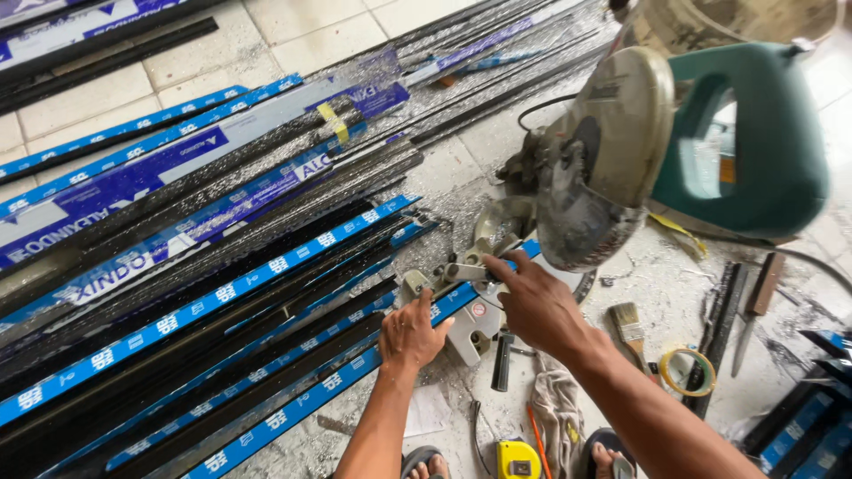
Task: The person uses a miter saw to cut several long metal profiles. They measure the profiles with a tape measure, mark them with a pencil, and then cut them to size, placing the cut pieces aside.
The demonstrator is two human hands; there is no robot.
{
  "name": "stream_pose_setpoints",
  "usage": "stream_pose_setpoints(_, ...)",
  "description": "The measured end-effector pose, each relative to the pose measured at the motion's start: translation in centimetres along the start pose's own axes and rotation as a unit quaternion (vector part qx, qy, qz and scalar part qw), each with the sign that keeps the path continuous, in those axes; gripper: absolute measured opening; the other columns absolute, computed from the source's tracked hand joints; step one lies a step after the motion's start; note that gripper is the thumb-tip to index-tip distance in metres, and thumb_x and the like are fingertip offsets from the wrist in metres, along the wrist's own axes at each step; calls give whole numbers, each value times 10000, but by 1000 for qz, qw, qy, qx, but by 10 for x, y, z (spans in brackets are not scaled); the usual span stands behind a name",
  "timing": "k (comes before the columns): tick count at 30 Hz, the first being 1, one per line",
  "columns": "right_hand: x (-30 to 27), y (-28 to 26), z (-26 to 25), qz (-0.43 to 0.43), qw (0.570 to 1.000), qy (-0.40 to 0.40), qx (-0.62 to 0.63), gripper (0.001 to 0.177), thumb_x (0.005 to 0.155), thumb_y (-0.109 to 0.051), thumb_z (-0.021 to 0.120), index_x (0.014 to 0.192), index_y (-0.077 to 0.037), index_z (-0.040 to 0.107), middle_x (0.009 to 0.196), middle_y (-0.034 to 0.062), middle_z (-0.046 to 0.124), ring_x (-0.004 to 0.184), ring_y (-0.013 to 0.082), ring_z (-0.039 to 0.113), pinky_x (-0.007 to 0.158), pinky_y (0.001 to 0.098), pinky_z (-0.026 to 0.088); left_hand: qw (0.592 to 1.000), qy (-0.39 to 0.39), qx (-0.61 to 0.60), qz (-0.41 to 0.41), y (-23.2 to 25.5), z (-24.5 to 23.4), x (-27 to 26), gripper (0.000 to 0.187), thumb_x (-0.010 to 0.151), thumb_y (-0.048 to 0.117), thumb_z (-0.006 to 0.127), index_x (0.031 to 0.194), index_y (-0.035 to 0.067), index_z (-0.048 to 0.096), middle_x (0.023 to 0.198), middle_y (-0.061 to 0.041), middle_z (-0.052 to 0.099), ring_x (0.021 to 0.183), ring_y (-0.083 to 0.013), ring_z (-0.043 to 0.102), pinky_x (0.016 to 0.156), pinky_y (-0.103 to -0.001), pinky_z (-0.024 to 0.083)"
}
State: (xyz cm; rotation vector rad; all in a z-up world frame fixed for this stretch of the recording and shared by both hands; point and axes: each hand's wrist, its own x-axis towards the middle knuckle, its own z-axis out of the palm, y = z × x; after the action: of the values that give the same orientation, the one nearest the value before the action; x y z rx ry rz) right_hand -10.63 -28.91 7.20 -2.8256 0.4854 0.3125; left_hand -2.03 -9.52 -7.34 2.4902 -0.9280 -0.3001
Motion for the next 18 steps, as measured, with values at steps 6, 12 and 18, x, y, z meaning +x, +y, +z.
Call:
stream_pose_setpoints(6,49,18,78,23,996,8,-83,366,1030,-428,523,1198,-103,515,1080,80,556,788,408,739,726,581,593,1000,0,8,-9,1,-3,-3,661,848,479,718,1320,32,600,890,-155,736,834,-360,758,779,-528,600)
stream_pose_setpoints(12,40,1,47,40,998,10,-44,358,1038,-356,500,1217,-46,482,980,126,670,884,435,746,777,581,580,998,27,43,-29,-2,14,0,749,797,587,721,1332,72,624,898,-158,756,826,-410,754,788,-594,592)
stream_pose_setpoints(18,29,15,44,-80,984,106,-119,111,981,-52,536,1091,-52,552,824,70,677,545,180,640,388,370,516,996,-42,52,-61,-5,13,3,716,880,616,699,1385,151,494,841,-172,746,767,-411,727,661,-528,533)
